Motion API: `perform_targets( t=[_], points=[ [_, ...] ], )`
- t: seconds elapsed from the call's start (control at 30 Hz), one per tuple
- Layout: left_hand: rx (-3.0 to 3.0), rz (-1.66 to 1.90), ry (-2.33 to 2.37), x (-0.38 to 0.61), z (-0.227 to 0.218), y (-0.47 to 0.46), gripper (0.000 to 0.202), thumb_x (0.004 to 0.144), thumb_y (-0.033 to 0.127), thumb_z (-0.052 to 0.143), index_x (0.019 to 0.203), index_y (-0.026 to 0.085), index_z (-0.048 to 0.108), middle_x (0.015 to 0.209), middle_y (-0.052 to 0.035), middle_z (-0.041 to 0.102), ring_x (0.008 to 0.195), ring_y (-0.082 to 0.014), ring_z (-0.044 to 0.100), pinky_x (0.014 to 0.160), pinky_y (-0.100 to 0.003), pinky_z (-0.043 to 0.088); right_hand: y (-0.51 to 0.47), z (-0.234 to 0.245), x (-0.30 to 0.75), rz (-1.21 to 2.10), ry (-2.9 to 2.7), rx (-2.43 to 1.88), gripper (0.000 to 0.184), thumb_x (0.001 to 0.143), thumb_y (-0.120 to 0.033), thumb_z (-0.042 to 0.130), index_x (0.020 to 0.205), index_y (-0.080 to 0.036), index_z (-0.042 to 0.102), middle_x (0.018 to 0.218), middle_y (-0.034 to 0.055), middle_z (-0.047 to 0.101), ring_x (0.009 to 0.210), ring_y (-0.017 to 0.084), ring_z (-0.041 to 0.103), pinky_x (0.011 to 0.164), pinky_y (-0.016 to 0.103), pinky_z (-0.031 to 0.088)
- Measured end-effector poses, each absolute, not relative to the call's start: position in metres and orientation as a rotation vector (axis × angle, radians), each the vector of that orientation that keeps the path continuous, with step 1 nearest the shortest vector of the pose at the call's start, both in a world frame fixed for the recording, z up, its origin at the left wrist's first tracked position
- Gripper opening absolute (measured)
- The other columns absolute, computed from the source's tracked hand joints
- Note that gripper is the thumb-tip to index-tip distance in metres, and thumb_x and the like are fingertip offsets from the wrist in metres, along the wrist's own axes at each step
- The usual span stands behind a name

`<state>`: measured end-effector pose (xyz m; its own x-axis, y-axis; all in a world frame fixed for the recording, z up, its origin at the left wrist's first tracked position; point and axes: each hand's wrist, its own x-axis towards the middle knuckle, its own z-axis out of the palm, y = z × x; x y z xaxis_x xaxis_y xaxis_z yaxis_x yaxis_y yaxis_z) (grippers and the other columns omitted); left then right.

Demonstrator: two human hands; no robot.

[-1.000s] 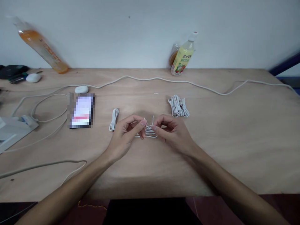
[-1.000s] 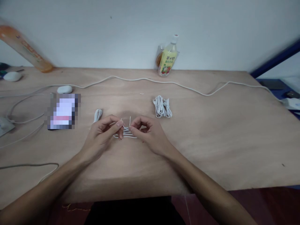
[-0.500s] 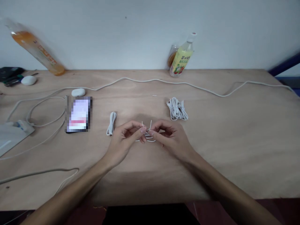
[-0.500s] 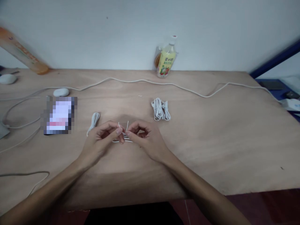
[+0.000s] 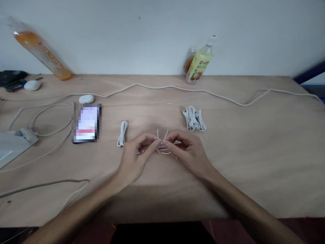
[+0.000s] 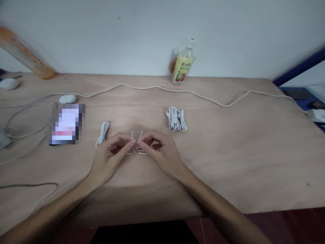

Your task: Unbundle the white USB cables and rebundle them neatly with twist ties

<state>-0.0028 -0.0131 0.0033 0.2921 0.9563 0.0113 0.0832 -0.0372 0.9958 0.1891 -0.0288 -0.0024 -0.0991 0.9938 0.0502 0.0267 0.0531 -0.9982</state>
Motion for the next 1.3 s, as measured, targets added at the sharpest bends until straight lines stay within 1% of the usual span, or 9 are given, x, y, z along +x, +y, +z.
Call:
perform_targets(
  t=[0.07,0.2,0.33,0.47,0.6,0.8,1.0,1.13,1.3],
  points=[
    [1.429,0.971,1.037,-0.003,0.004,-0.013,0.011,0.097,0.029,0.075,0.09,0.02,0.075,0.077,-0.0006,0.078,0.071,-0.0153,0.074,0.069,-0.025,0.057,-0.027,-0.004,0.19,1.305,-1.272,-1.112,0.019,0.093,-0.039,0.081,0.084,-0.023,0.076,0.076,-0.0012,0.066,0.063,0.012,0.054,0.048,0.023,0.04],
    [1.381,0.949,1.01,-0.003,0.005,-0.012,0.013,0.097,0.029,0.074,0.089,0.02,0.074,0.073,-0.0005,0.077,0.069,-0.0162,0.074,0.069,-0.027,0.059,-0.025,-0.01,0.191,1.498,-1.136,-1.046,0.028,0.09,-0.049,0.085,0.086,-0.023,0.075,0.074,-0.0027,0.063,0.053,0.009,0.048,0.043,0.022,0.039],
    [1.333,0.93,0.951,-0.003,0.006,-0.011,0.014,0.098,0.029,0.074,0.088,0.019,0.073,0.072,-0.0008,0.076,0.067,-0.0158,0.072,0.07,-0.028,0.06,-0.024,-0.013,0.191,1.615,-1.072,-0.976,0.031,0.089,-0.05,0.087,0.085,-0.022,0.074,0.075,-0.0035,0.065,0.049,0.007,0.046,0.041,0.021,0.038],
    [1.297,0.905,0.924,-0.003,0.008,-0.01,0.016,0.098,0.03,0.075,0.087,0.018,0.074,0.074,-0.0017,0.077,0.067,-0.0154,0.072,0.07,-0.028,0.061,-0.024,-0.014,0.19,1.68,-1.034,-0.918,0.033,0.089,-0.05,0.087,0.084,-0.022,0.073,0.076,-0.003,0.066,0.05,0.007,0.048,0.041,0.02,0.038],
    [1.288,0.884,0.91,-0.004,0.011,-0.011,0.016,0.099,0.029,0.074,0.087,0.018,0.074,0.075,-0.0022,0.077,0.068,-0.0149,0.071,0.07,-0.027,0.061,-0.024,-0.013,0.19,1.695,-1.003,-0.94,0.036,0.087,-0.053,0.089,0.083,-0.022,0.072,0.075,-0.0026,0.066,0.051,0.008,0.048,0.039,0.02,0.036],
    [1.29,0.873,0.9,-0.004,0.014,-0.011,0.019,0.1,0.032,0.074,0.087,0.019,0.074,0.073,-0.0016,0.076,0.068,-0.0162,0.071,0.072,-0.029,0.062,-0.025,-0.012,0.19,1.652,-1.027,-0.966,0.036,0.087,-0.054,0.089,0.085,-0.022,0.071,0.07,-0.0049,0.064,0.048,0.007,0.046,0.04,0.02,0.034],
    [1.293,0.884,0.882,-0.004,0.013,-0.01,0.017,0.1,0.028,0.073,0.086,0.018,0.073,0.073,-0.0014,0.075,0.068,-0.0146,0.07,0.07,-0.027,0.061,-0.025,-0.013,0.19,1.635,-1.048,-0.956,0.034,0.089,-0.052,0.088,0.085,-0.023,0.071,0.063,-0.0065,0.06,0.046,0.007,0.045,0.04,0.02,0.033],
    [1.294,0.897,0.878,-0.004,0.012,-0.01,0.016,0.099,0.026,0.073,0.086,0.018,0.072,0.073,-0.0007,0.074,0.068,-0.0139,0.069,0.069,-0.026,0.06,-0.023,-0.014,0.192,1.617,-1.057,-0.976,0.035,0.088,-0.053,0.088,0.084,-0.022,0.072,0.063,-0.0054,0.062,0.047,0.008,0.049,0.039,0.02,0.034],
    [1.286,0.873,0.848,-0.003,0.01,-0.011,0.016,0.099,0.025,0.073,0.085,0.018,0.072,0.073,-0.0001,0.074,0.068,-0.0131,0.068,0.07,-0.025,0.059,-0.021,-0.01,0.193,1.628,-0.975,-0.992,0.035,0.087,-0.055,0.088,0.09,-0.023,0.075,0.065,-0.0041,0.065,0.05,0.009,0.051,0.038,0.02,0.036]
  ],
)
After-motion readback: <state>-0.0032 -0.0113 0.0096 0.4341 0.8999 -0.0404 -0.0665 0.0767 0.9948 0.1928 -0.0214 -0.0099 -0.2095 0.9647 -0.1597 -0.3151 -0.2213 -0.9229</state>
